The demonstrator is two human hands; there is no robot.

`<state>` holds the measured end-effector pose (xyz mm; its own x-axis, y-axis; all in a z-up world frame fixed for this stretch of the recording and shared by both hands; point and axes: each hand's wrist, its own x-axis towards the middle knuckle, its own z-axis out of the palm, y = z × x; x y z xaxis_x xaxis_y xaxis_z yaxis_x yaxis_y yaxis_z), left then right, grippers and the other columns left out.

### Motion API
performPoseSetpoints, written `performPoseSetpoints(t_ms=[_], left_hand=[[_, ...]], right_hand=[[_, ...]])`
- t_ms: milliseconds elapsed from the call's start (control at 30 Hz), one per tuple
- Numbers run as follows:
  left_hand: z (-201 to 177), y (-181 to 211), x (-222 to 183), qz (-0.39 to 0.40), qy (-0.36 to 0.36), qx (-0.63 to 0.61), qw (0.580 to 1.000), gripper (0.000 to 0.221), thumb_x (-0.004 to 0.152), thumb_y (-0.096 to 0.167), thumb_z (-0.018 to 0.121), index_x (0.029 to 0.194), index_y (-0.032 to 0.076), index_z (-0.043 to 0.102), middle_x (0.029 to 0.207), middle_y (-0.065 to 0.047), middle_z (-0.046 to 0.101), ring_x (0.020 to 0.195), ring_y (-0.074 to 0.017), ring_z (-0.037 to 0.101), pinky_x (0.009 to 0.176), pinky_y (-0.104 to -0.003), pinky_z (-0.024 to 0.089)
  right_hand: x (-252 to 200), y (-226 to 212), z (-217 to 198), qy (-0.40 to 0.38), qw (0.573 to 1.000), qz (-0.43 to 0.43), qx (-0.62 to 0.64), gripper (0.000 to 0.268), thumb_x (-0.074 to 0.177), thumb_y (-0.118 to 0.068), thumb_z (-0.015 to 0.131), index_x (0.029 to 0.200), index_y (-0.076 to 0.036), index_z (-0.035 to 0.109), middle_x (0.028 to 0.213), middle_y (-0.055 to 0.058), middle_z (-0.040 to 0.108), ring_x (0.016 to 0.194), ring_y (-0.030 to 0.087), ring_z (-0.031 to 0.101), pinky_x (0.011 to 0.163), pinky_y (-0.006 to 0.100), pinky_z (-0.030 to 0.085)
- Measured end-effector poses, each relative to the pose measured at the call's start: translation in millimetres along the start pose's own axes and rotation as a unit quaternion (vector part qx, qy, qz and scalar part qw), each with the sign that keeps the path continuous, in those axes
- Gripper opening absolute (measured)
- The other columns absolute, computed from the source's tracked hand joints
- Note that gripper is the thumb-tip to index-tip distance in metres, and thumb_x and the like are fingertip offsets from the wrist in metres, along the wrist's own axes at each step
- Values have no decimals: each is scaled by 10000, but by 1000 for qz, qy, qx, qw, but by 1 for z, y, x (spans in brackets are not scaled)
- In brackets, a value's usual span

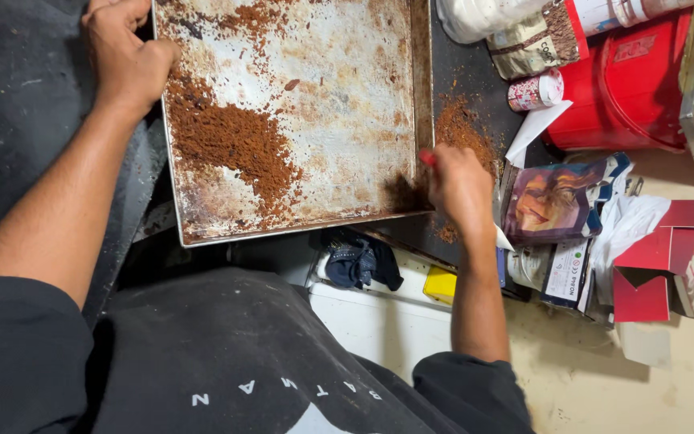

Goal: The person cleans a metal baking tray by scraping brown residue with a red plastic tool and wiping the interior and edges of the tray.

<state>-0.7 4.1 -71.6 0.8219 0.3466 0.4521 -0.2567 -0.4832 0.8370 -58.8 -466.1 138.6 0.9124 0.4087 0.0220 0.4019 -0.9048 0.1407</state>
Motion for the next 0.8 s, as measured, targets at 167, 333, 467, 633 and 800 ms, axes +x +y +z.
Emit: performPoseSetpoints(t_ms=[167,333,467,633,800], left_hand=[[-8,18,-1,-135,-34,-55,989,238,747,33,672,728,21,435,701,-98,529,695,-196,519,694,-330,353],[3,1,-3,-9,10,-73,997,551,675,-61,609,1221,-64,688,1086,-128,573,1021,-187,551,898,-304,481],[-2,7,-7,-107,-54,-17,993,851,688,-51,680,1533,41,629,1113,-157,538,1033,-241,520,938,-337,495],[-11,30,-2,-124,-56,-26,990,752,764,6,711,1507,72,619,1103,-120,544,1025,-210,561,938,-349,511],[-1,1,-14,-67,-28,68,995,470,793,65,719,1249,-25,646,1007,-161,535,928,-288,572,785,-420,494]], right_hand=[[2,-6,61,-95,948,-174,-248,196,840,-82,647,998,-122,755,1033,74,719,1026,275,588,868,487,505],[46,38,75,-102,933,-242,-247,211,898,-186,637,1046,-95,757,1134,65,699,1171,311,553,973,568,422],[151,62,99,-46,889,-271,-366,279,760,-218,599,963,-191,787,1143,23,724,1220,271,541,1032,604,401],[314,106,135,-68,914,-233,-327,202,962,-185,588,895,-120,767,1045,117,751,1226,285,608,893,489,487],[350,115,153,-96,908,-234,-335,207,971,-205,599,869,-131,763,915,91,756,1031,233,647,728,426,500]])
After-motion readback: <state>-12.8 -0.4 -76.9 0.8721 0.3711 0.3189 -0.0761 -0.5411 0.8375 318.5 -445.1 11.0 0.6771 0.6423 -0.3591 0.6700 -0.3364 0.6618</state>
